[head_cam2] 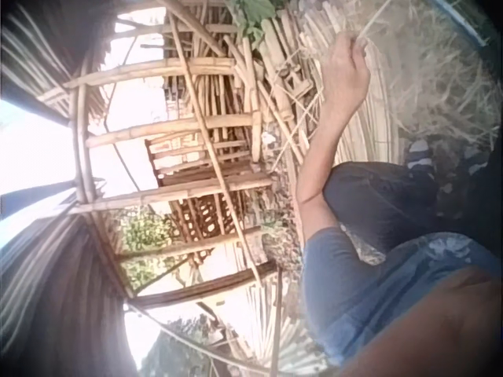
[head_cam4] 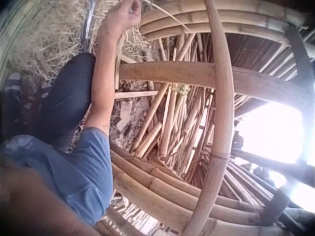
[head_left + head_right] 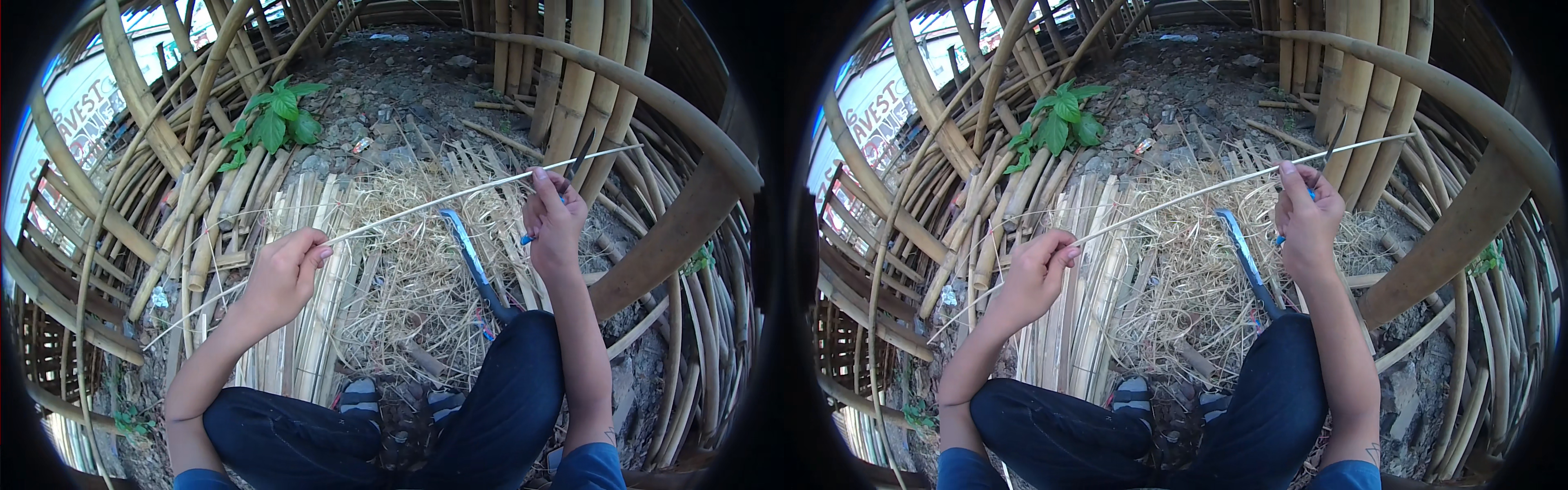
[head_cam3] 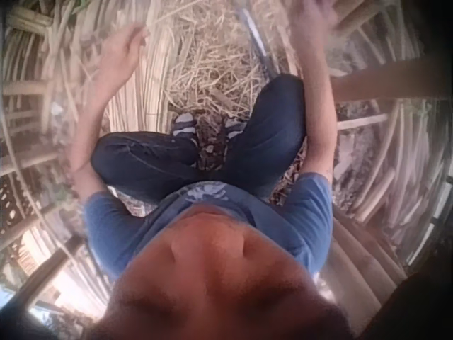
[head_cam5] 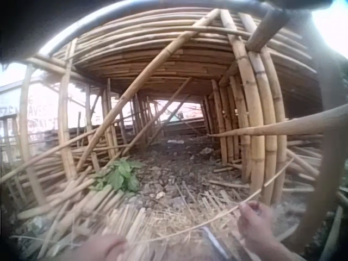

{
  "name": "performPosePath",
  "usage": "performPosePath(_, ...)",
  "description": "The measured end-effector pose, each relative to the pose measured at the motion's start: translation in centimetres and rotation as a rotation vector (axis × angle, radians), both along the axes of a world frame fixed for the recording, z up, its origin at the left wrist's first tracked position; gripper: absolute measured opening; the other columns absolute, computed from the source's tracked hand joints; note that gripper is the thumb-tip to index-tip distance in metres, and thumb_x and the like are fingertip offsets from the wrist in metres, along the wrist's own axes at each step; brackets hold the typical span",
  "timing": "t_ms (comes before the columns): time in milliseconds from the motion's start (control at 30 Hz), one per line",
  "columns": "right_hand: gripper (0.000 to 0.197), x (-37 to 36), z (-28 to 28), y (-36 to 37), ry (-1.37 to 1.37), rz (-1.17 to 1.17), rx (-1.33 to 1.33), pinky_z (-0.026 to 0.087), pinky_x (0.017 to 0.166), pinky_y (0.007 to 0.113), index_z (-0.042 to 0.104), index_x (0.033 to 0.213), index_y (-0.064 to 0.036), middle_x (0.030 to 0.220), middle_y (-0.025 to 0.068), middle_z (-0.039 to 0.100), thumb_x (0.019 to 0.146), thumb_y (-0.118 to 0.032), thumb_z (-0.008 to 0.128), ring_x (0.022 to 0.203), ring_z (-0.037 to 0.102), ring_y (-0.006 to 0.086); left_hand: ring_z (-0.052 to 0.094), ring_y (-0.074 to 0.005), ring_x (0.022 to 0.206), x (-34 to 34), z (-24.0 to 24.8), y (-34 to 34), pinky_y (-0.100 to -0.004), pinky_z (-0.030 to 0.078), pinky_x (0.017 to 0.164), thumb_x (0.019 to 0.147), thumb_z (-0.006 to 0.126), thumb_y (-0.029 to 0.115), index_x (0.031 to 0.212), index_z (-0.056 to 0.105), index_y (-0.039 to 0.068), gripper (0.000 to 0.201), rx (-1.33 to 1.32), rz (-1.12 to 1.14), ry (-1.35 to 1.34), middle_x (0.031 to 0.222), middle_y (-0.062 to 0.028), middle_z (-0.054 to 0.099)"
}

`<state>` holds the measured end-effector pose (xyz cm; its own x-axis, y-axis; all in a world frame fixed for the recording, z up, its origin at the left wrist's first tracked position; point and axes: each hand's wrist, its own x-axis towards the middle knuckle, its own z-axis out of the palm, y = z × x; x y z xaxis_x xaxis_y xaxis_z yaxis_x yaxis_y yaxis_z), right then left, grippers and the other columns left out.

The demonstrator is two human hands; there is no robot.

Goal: The person scrapes and whittles a thin bamboo strip using a knife blade, periodically bending the strip with both hands.

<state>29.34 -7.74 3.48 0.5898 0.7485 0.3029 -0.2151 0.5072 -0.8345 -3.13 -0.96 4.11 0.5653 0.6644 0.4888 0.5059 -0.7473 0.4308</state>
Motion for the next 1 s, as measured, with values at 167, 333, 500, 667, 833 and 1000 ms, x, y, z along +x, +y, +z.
performPosePath(167,0.016,1.1,-0.3,0.0,0.079,-0.002,0.008,0.023,0.036,0.021,0.054,0.088,-0.0036,0.051,-0.0055,0.037,0.088,-0.016,0.064,0.038,0.03,0.0037,0.061,-0.0204,0.062,-0.5,0.8,-0.1,-0.0302,0.047,0.057,0.088,0.054,0.002,0.091,0.057,-0.003,0.007,0.016,-0.013,0.009,0.069,-0.0129,0.06)
performPosePath(333,0.013,1.5,0.1,-0.1,0.136,-0.013,0.04,0.024,0.037,0.022,0.054,0.087,-0.006,0.049,-0.0061,0.031,0.088,-0.016,0.063,0.037,0.028,0.0049,0.061,-0.0249,0.064,-1.0,1.5,0.0,-0.0313,0.047,0.058,0.085,0.059,0.004,0.088,0.058,-0.003,0.007,0.245,-0.019,0.055,0.07,-0.0128,0.06)
performPosePath(500,0.017,2.5,0.5,-0.5,0.207,0.008,0.091,0.025,0.038,0.022,0.052,0.082,-0.01,0.049,-0.0066,0.03,0.092,-0.023,0.058,0.038,0.027,0.005,0.058,-0.0284,0.063,-2.3,1.4,1.8,-0.0342,0.045,0.056,0.081,0.065,0.008,0.084,0.059,0.0,0.01,0.578,0.004,0.036,0.069,-0.0113,0.058)
performPosePath(667,0.019,3.9,0.0,-0.9,0.362,0.012,0.184,0.024,0.039,0.022,0.056,0.085,-0.0091,0.049,-0.0073,0.029,0.094,-0.026,0.055,0.039,0.027,0.0041,0.049,-0.0249,0.054,-3.9,2.0,2.3,-0.0347,0.038,0.048,0.074,0.07,0.008,0.077,0.058,0.002,0.013,0.802,0.072,0.089,0.062,-0.0084,0.051)
performPosePath(833,0.021,5.2,-0.8,-0.3,0.437,-0.075,0.198,0.024,0.04,0.022,0.057,0.086,-0.0074,0.05,-0.0073,0.031,0.094,-0.026,0.055,0.04,0.027,0.0046,0.046,-0.0215,0.051,-5.4,1.8,3.4,-0.0324,0.035,0.044,0.071,0.072,0.011,0.072,0.058,0.004,0.015,0.959,0.148,0.043,0.06,-0.0046,0.047)
performPosePath(1000,0.02,5.0,-0.5,-0.3,0.467,-0.078,0.165,0.024,0.04,0.022,0.057,0.085,-0.0079,0.05,-0.0073,0.032,0.095,-0.025,0.053,0.04,0.028,0.0046,0.046,-0.0215,0.051,-6.1,2.2,4.2,-0.0336,0.035,0.044,0.071,0.073,0.009,0.073,0.059,0.004,0.015,0.95,0.151,0.019,0.058,-0.0051,0.046)
